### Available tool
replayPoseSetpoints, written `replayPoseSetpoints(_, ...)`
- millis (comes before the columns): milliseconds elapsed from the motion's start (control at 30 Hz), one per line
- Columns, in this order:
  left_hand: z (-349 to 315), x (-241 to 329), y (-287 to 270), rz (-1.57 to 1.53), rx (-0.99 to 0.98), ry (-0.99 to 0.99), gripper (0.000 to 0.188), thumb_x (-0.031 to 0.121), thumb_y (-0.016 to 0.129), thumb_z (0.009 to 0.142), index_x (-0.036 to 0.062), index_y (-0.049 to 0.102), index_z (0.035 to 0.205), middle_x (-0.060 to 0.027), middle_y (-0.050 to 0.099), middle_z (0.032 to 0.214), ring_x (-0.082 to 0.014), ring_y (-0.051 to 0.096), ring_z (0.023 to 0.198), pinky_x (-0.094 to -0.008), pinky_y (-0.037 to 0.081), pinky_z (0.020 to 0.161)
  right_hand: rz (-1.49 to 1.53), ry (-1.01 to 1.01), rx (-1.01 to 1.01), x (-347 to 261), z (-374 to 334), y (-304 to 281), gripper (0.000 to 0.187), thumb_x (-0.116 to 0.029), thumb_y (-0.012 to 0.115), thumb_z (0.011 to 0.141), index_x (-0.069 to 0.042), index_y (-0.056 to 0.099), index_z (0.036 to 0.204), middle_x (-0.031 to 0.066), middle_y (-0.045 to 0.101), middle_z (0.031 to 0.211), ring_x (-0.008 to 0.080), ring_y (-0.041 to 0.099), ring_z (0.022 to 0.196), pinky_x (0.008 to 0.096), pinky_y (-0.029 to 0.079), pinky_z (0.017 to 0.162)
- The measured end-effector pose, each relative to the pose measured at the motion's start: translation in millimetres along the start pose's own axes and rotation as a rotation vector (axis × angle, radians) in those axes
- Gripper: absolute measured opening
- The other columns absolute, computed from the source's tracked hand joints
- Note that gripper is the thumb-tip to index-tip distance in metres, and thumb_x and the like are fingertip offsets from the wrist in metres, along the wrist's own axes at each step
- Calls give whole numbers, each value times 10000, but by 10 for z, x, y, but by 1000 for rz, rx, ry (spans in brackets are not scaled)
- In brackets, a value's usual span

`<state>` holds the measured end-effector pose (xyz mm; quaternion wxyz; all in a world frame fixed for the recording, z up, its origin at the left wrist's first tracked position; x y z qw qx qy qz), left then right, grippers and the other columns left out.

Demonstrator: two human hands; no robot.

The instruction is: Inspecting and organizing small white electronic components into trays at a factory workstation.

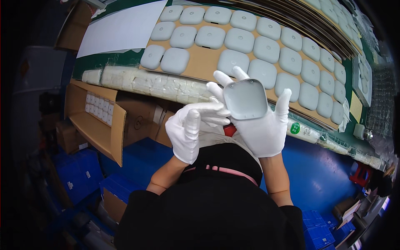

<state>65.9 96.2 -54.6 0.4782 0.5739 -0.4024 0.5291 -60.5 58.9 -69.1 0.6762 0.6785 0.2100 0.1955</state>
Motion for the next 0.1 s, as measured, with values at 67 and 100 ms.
replayPoseSetpoints(67, 38, -15, 154, 18, -45, -73, 378, 242, 511, 1008, -105, 662, 1011, -187, 724, 911, -218, 708, 759, -256, 576, 740, -522, -14, -9, 22, -44, 12, 931, -702, 357, 920, -59, 105, 1545, 240, 131, 1585, 411, 159, 1463, 539, 168, 1194)
replayPoseSetpoints(100, 51, -37, 187, 27, -66, -109, 364, 230, 537, 998, -110, 658, 1043, -184, 726, 935, -221, 715, 799, -254, 574, 764, -1044, -37, -19, 19, -50, 27, 958, -711, 400, 906, -63, 106, 1548, 225, 157, 1586, 384, 176, 1469, 529, 196, 1185)
Point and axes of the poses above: each hand's wrist, its own z-axis towards the middle knuckle, its own y-axis out of the palm, x = y × z, the point moved 8 cm from there along z, towards the middle knuckle
